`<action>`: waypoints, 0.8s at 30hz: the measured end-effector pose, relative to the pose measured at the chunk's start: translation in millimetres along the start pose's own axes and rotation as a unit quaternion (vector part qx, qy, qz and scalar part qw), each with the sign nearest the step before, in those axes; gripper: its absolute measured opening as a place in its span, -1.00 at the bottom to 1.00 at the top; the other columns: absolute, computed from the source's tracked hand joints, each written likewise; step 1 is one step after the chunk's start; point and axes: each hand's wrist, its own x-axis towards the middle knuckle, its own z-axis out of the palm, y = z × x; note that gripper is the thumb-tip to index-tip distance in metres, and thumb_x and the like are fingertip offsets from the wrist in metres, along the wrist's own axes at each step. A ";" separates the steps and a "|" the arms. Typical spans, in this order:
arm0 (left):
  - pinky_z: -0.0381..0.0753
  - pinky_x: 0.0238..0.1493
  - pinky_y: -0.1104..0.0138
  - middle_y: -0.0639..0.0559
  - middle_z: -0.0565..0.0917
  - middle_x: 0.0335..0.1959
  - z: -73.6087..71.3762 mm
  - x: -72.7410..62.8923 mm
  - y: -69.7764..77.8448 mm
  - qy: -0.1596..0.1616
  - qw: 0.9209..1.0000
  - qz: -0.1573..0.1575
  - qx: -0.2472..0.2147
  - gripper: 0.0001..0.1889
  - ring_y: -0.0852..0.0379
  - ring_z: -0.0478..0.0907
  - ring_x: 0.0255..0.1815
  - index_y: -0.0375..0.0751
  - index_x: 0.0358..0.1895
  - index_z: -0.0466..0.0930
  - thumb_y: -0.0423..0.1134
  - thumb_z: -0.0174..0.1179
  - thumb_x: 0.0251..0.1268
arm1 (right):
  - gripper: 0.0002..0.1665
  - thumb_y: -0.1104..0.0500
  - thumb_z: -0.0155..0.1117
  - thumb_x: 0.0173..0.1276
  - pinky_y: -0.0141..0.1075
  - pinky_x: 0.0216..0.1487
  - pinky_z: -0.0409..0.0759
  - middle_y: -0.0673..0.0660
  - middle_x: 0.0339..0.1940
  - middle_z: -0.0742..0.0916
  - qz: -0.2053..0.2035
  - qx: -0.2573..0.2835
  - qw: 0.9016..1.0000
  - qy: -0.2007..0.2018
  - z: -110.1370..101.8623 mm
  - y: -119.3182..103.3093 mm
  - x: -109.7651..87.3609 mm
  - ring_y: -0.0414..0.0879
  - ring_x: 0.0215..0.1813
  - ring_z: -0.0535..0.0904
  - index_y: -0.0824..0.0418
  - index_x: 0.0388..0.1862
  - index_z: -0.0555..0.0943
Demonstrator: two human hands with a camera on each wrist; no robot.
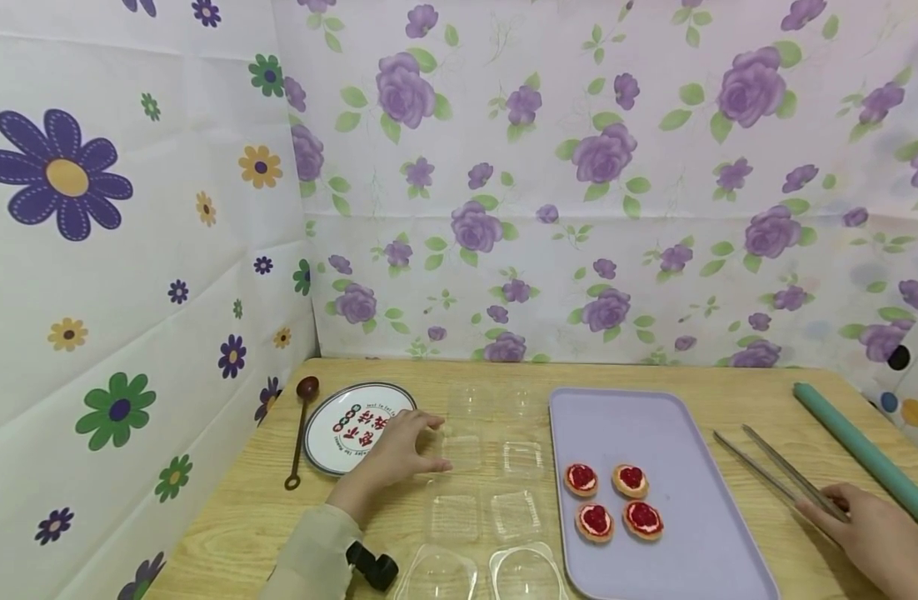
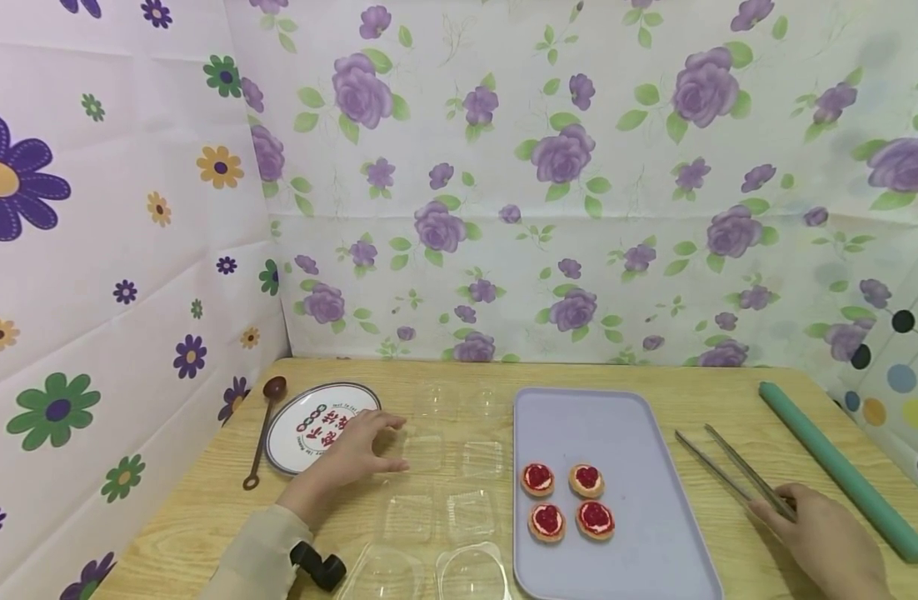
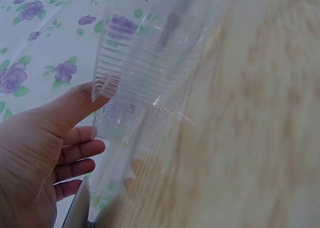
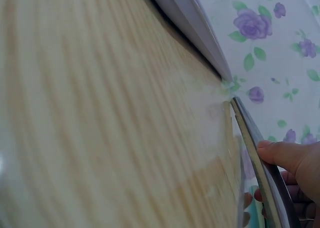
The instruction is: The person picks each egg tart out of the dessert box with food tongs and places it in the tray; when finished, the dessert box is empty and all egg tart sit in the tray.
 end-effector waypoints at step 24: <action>0.31 0.35 -0.02 -0.06 0.58 0.11 -0.4 -2.0 -3.5 -0.003 1.000 -0.001 0.007 -0.25 -0.06 0.41 0.22 -0.20 0.23 0.47 0.06 0.46 -0.06 | 0.00 -0.35 0.11 0.31 0.04 -0.31 0.55 0.44 -0.39 0.66 -0.031 -0.004 0.999 0.018 5.2 9.9 3.9 0.29 -0.32 0.60 0.69 -0.05 0.44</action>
